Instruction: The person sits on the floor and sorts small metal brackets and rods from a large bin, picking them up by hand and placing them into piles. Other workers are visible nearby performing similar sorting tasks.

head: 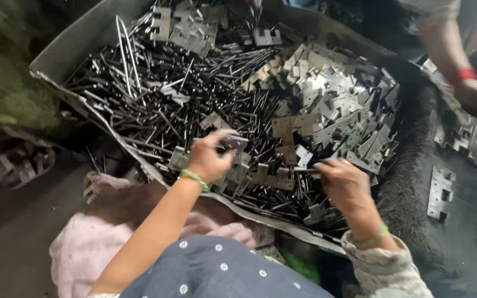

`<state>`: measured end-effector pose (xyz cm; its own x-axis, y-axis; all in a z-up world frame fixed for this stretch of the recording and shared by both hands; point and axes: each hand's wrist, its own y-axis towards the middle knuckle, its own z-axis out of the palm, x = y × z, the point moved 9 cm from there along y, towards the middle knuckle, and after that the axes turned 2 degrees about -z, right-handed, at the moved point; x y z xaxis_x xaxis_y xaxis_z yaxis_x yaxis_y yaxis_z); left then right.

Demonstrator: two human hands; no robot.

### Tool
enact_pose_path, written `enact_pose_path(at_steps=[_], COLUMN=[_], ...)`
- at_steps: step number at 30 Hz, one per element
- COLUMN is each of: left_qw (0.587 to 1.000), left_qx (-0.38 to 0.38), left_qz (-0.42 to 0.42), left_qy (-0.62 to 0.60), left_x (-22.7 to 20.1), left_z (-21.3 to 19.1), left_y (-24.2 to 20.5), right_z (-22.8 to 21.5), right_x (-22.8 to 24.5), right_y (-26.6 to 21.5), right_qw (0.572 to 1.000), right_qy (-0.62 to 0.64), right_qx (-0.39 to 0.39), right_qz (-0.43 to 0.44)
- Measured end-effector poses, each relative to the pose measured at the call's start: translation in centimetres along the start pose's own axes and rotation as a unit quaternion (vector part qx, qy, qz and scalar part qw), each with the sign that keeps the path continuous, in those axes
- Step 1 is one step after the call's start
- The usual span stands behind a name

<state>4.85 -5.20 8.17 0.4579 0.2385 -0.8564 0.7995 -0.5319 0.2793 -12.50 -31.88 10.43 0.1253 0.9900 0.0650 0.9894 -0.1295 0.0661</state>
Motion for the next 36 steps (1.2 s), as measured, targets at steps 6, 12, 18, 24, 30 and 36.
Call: enact_pose_path(at_steps=[6,12,18,24,30,36], left_qw=[0.949,0.926,0.995,0.755,0.733,0.699], left_qx=[0.122,0.170,-0.028,-0.117,-0.031,0.230], left_qz=[0.010,-0.068,0.041,-0.133,-0.143,-0.257], left_qy=[0.290,0.331,0.091,-0.631,-0.664,-0.627], left_x=[-0.6,0.0,-3.0,1.6,1.8,0.9], left_z=[4.2,3.0,-4.8,-9.2,-7.3,7.8], left_y=[-0.7,-0.9,-0.4,-1.6,-3.6,-7.9], right_z=[-0.8,-4.6,0.1,10.3,8.8,3.1], right_x=[-1.8,-2.1,3.0,11.0,8.3,6.5], right_y=[-4.2,-5.8,-3.5,-5.2,-2.4,2.8], right_qw=[0.718,0.627,0.879,0.951,0.944,0.876], right_qy=[0.677,0.749,0.475,-0.049,0.279,0.473], right_qx=[-0.056,-0.209,-0.040,0.169,0.076,-0.077], right_qz=[0.150,0.054,0.026,-0.254,-0.162,0.060])
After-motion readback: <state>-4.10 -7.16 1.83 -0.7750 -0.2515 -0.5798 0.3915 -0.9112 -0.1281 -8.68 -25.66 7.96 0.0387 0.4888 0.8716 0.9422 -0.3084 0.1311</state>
